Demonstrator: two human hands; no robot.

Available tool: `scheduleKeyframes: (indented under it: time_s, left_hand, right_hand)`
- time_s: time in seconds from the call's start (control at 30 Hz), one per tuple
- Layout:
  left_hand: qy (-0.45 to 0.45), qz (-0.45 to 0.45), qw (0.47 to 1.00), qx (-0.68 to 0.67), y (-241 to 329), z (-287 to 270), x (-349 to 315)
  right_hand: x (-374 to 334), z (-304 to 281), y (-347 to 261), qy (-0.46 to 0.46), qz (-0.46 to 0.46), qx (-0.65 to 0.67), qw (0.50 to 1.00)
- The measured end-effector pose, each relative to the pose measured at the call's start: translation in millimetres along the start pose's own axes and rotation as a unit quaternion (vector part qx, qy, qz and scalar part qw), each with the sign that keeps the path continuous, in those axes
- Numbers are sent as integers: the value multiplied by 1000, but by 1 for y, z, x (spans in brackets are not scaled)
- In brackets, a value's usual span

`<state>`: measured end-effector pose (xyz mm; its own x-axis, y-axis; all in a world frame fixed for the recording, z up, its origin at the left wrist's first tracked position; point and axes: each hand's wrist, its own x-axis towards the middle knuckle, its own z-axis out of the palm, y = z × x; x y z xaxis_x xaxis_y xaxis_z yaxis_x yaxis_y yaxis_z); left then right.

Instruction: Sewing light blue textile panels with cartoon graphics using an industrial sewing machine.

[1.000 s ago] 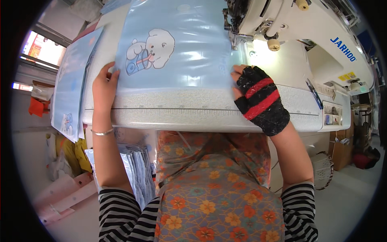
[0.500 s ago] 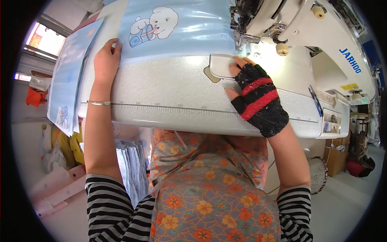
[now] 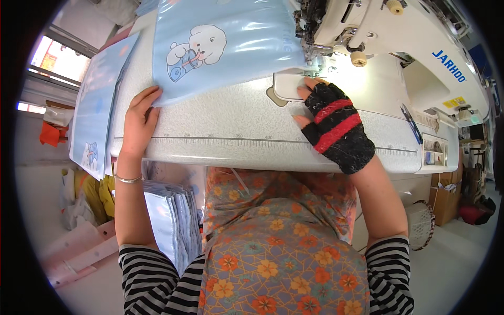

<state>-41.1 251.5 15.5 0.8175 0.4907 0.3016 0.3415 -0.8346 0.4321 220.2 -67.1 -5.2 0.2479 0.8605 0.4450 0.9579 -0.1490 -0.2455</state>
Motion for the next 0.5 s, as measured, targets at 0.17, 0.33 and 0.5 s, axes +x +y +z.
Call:
scheduleKeyframes:
  time_s: [0.17,0.33,0.5]
  left_hand:
    - [40,76,993,85,-7,0,-9]
    - [30,137,985,97,17,-6,-36]
    - [54,234,959,152,71,-19,-82]
  right_hand:
    - [0,2,0,13,-11,2,1000]
    - [-3,4,1,28,-13,5,1000]
    - [-4,0,1,35,14,11,999]
